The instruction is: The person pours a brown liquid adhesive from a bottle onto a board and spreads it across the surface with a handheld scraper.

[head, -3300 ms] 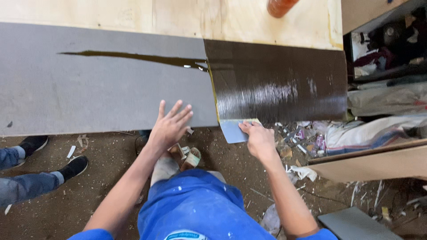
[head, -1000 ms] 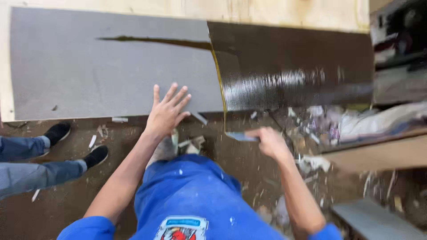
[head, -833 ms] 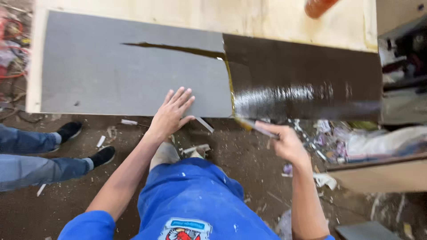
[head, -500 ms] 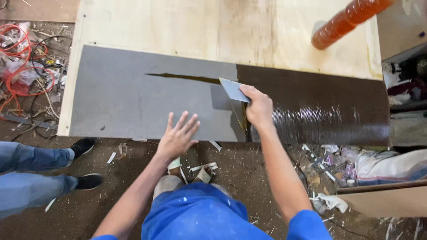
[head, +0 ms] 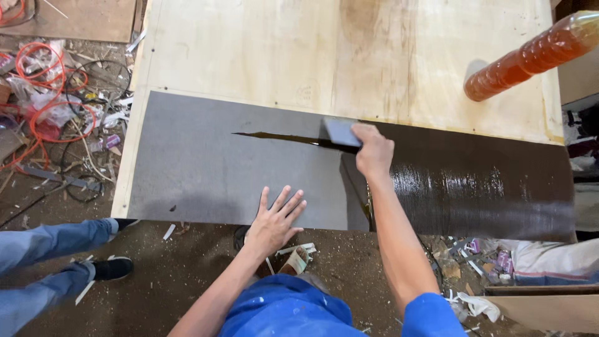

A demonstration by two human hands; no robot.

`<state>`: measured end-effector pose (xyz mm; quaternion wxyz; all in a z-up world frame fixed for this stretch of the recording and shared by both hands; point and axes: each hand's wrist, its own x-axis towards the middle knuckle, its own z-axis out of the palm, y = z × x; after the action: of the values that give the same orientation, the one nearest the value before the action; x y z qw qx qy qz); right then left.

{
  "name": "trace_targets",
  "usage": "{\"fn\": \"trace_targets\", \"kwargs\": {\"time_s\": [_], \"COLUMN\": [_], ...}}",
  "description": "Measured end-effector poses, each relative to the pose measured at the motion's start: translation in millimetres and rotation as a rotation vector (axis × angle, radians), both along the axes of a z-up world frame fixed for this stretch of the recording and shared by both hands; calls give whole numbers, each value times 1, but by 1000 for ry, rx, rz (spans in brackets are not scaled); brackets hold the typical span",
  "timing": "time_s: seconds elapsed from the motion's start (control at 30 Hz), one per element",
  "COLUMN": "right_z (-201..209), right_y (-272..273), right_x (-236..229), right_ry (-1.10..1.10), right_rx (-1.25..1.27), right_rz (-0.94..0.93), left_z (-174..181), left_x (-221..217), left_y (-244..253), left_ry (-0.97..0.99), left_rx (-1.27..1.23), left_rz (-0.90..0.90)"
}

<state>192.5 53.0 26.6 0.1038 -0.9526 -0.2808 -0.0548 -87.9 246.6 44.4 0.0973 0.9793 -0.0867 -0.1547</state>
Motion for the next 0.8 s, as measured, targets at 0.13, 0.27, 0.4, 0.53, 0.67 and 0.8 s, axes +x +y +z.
{"fn": "trace_targets", "kwargs": {"time_s": [0.13, 0.27, 0.4, 0.53, 0.67, 0.8], "right_z": [2, -8, -12, -23, -1, 28], "right_y": [6, 3, -4, -12, -31, -45], "right_x": [8, 15, 24, 29, 0, -59], "right_ry": [106, 149, 180, 352, 389, 429], "right_rx": [-244, -364, -341, -412, -515, -538], "right_rz": [-126, -100, -74, -229, -223, -266], "left_z": [-21, -31, -35, -30, -31, -30], "left_x": [-4, -2, -2, -7, -3, -5], "left_y": [-2, 0, -2, 0, -1, 0], "left_ry": [-219, -326, -396, -408, -429, -420], "left_rx": [-38, -90, -93, -102, -114, -130], "left_rz": [11, 25, 17, 26, 25, 31]}}
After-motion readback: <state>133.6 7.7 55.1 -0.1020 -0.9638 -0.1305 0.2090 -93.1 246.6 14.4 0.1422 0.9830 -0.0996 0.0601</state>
